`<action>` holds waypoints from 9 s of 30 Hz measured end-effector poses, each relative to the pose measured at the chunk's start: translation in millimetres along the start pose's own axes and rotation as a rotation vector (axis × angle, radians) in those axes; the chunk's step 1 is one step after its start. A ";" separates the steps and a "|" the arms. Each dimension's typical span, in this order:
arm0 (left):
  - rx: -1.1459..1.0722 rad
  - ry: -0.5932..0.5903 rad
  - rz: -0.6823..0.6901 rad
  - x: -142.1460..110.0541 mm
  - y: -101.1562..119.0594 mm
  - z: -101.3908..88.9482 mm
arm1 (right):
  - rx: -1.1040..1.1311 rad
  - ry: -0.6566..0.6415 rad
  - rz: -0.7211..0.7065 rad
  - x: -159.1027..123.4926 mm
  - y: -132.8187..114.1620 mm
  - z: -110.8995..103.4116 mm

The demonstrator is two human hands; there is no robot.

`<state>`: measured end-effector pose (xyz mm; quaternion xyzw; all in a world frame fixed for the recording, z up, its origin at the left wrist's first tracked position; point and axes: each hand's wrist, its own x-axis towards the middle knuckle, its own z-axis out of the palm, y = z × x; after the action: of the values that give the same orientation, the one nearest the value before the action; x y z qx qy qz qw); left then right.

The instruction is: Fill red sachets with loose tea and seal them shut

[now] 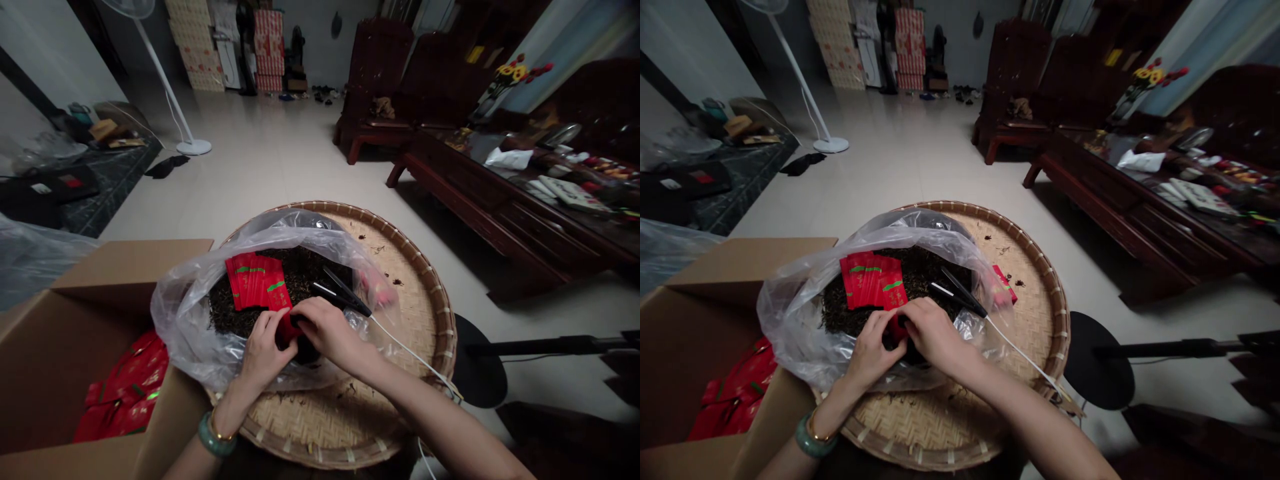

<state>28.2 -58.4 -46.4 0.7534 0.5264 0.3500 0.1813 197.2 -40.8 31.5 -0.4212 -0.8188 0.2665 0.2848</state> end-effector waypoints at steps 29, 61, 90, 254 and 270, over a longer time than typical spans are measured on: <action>-0.172 -0.030 -0.044 -1.5 -8.6 1.4 | 0.129 0.083 -0.042 -13.6 -1.9 -8.6; -0.292 -0.276 -0.155 8.5 -8.3 -9.1 | -0.318 -0.286 -0.115 -19.3 -4.0 -43.8; -0.472 -0.327 -0.088 4.0 -4.5 -8.4 | -0.049 -0.095 -0.006 -27.8 -10.5 -52.0; -0.978 -0.532 -0.707 24.9 21.8 -4.1 | -0.211 0.122 0.196 -4.7 40.3 -7.2; -1.032 -0.547 -0.707 22.7 18.9 -3.7 | 0.412 0.200 0.398 4.8 46.7 0.3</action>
<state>42.8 -45.0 -24.1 0.4148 0.4419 0.2730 0.7471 219.8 -13.3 0.9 -0.5307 -0.6169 0.4347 0.3857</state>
